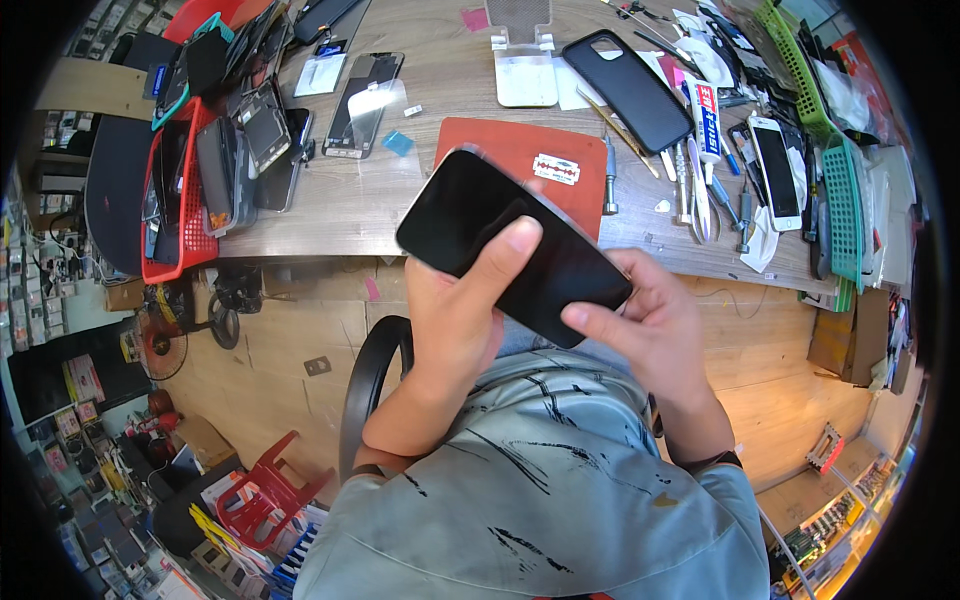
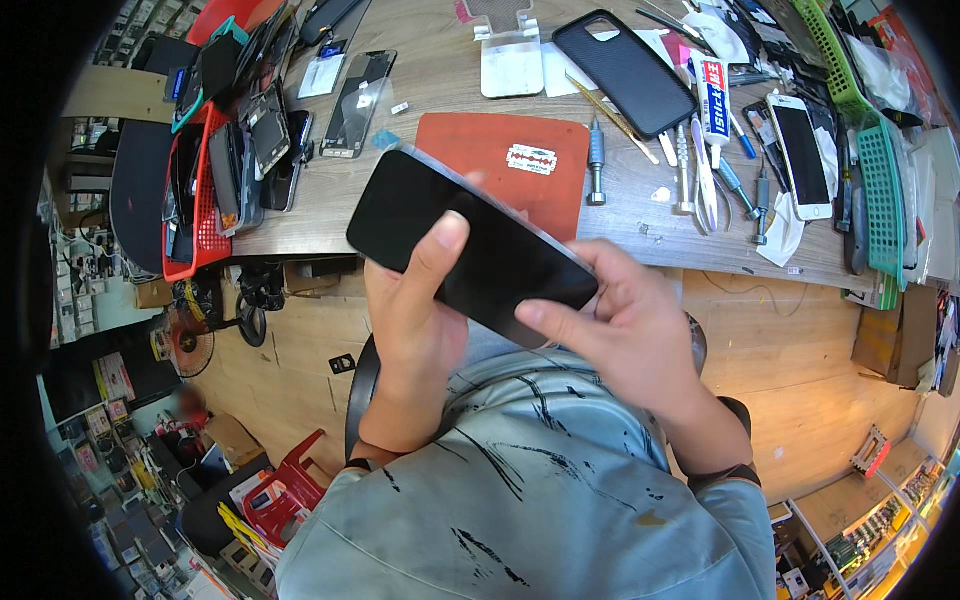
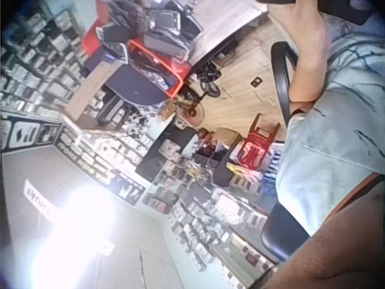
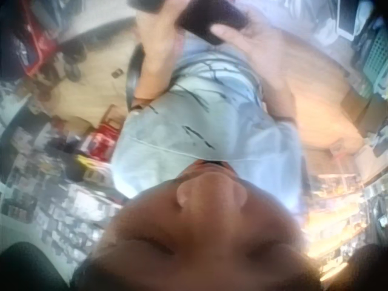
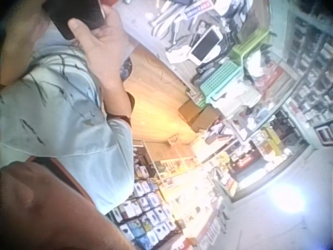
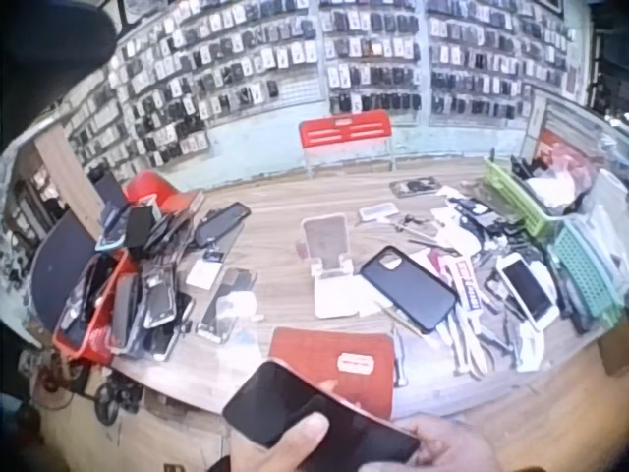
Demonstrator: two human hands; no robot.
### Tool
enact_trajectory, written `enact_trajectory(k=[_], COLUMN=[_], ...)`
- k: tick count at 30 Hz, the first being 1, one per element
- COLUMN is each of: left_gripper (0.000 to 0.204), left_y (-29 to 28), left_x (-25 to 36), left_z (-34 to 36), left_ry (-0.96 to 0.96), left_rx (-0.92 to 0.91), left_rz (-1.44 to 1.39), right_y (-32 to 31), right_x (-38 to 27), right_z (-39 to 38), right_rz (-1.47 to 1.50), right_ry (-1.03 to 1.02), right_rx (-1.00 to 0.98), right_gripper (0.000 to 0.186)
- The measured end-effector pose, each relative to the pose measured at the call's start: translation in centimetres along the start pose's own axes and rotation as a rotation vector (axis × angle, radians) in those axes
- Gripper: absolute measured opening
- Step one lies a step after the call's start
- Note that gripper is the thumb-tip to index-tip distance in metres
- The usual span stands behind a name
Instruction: The person opens a smartphone, applies adhesive from a tube to the internal frame, and closes the device. The person then tests the screen by tapping and swiping, and briefly handles another phone on the table.
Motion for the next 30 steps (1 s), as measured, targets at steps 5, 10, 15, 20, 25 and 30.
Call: enact_trajectory(k=[5, 10, 15, 20, 25, 30], left_gripper=[0.014, 0.018, 0.017, 0.018, 0.019, 0.021], left_y=[0.1, -0.1, 0.3, 0.1, 0.1, -0.8], left_x=[0.7, 0.4, 0.6, -0.1, 0.0, 0.0], left_z=[-0.1, 0.1, -0.3, -0.7, -0.5, 0.5], left_ry=[-0.035, 0.004, -0.026, -0.031, -0.019, -0.128], left_rx=[-0.215, -0.219, -0.193, -0.189, -0.179, -0.165], left_rz=[0.245, 0.352, 0.348, 0.287, 0.287, 0.33], right_y=[-0.7, 0.6, 0.7, 0.7, 1.0, 1.1], right_x=[-1.0, -1.9, -1.4, -1.1, -1.2, -0.8], right_z=[1.6, 1.1, 1.2, 1.1, 1.3, 1.2], right_rz=[0.206, 0.276, 0.218, 0.233, 0.233, 0.3], right_ry=[0.132, 0.2, 0.177, 0.192, 0.189, 0.199], right_rx=[-0.035, -0.122, -0.084, -0.078, -0.089, -0.092], right_gripper=[0.054, 0.069, 0.078, 0.073, 0.07, 0.053])
Point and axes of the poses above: each hand's wrist, its own z-axis towards the middle knuckle, its own y-axis out of the palm, x = y × z, the point moved 5 cm from there along z, towards the middle knuckle, and after that the axes turned 13 degrees about x, right-handed, at the moved point
